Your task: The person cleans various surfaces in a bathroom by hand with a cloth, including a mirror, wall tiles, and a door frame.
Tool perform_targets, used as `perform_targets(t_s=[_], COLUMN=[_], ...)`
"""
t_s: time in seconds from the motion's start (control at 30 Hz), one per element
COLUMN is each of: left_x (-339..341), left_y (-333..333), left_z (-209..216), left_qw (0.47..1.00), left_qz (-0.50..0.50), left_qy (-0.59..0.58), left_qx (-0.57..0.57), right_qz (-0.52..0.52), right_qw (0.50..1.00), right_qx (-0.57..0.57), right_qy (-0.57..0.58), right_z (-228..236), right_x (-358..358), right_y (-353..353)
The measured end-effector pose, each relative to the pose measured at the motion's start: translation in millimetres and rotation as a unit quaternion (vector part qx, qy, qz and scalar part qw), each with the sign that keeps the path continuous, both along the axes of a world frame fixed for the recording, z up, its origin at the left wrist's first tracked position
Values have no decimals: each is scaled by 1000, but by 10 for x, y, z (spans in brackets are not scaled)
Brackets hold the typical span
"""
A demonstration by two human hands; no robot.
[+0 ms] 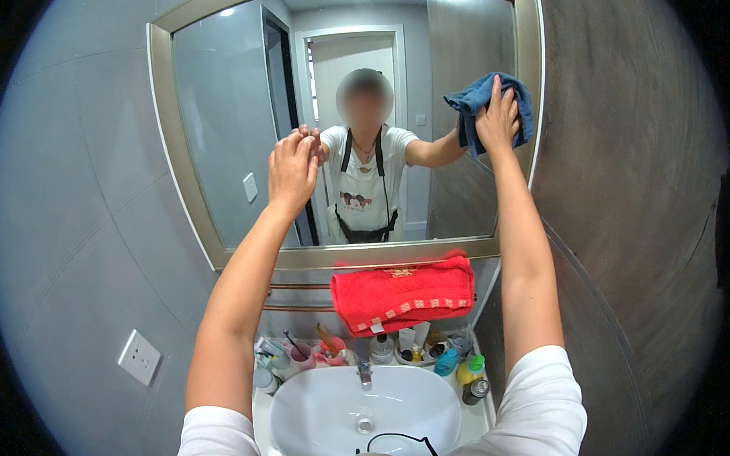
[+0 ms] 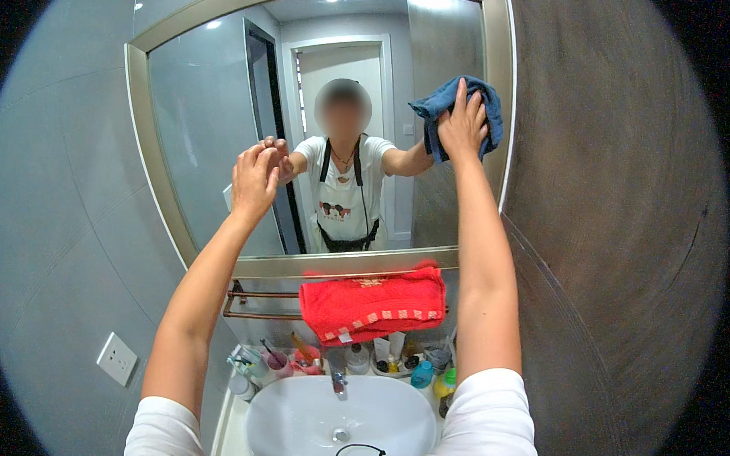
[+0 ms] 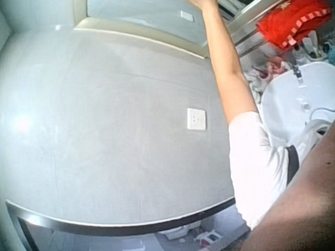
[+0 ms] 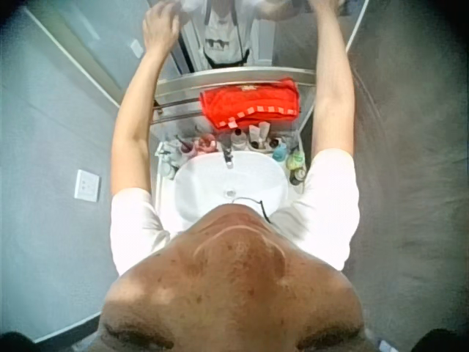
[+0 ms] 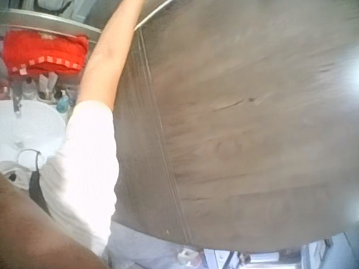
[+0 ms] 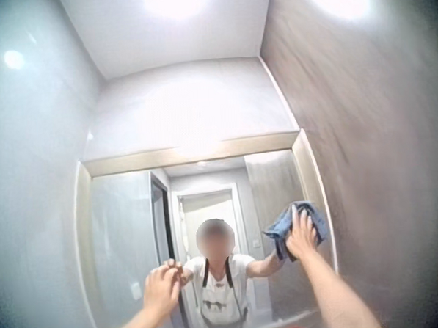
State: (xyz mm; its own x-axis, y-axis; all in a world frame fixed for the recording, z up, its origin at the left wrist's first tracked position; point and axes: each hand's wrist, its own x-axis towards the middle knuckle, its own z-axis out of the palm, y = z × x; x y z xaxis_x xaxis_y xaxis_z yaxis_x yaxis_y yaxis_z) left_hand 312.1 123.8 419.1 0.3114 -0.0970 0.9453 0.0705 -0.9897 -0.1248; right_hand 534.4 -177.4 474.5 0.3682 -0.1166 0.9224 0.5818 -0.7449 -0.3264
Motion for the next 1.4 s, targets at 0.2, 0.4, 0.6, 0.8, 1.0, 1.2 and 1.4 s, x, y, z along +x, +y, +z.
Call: perform_targets(t_s=[0.2, 0.4, 0.6, 0.8, 1.0, 1.2, 1.4], left_x=[-179, -292, -298, -295, -202, -310, -615], left_y=[671, 1143, 1165, 1221, 1006, 996, 1317], left_z=[76, 12, 147, 231, 278, 299, 342], left_qw=[992, 978, 957, 978, 983, 990, 963], left_qz=[-40, -38, 2, 24, 52, 5, -124], left_qy=[-91, -185, -267, -199, -175, -136, -189], left_qx=[-75, -93, -112, -51, -23, -29, -146], right_qz=[-6, 45, 219, 218, -240, -30, -9], right_qw=[1000, 962, 923, 969, 969, 977, 989], right_qx=[-2, -118, -182, -107, 53, 184, 48], right_qy=[9, -241, -260, -41, 18, -101, -141], right_z=[449, 631, 273, 108, -156, 458, 1495], right_x=[-729, -1190, -1586, -1319, -478, 198, -974], right_y=[1045, 2248, 2609, 1643, 36, -134, 1774])
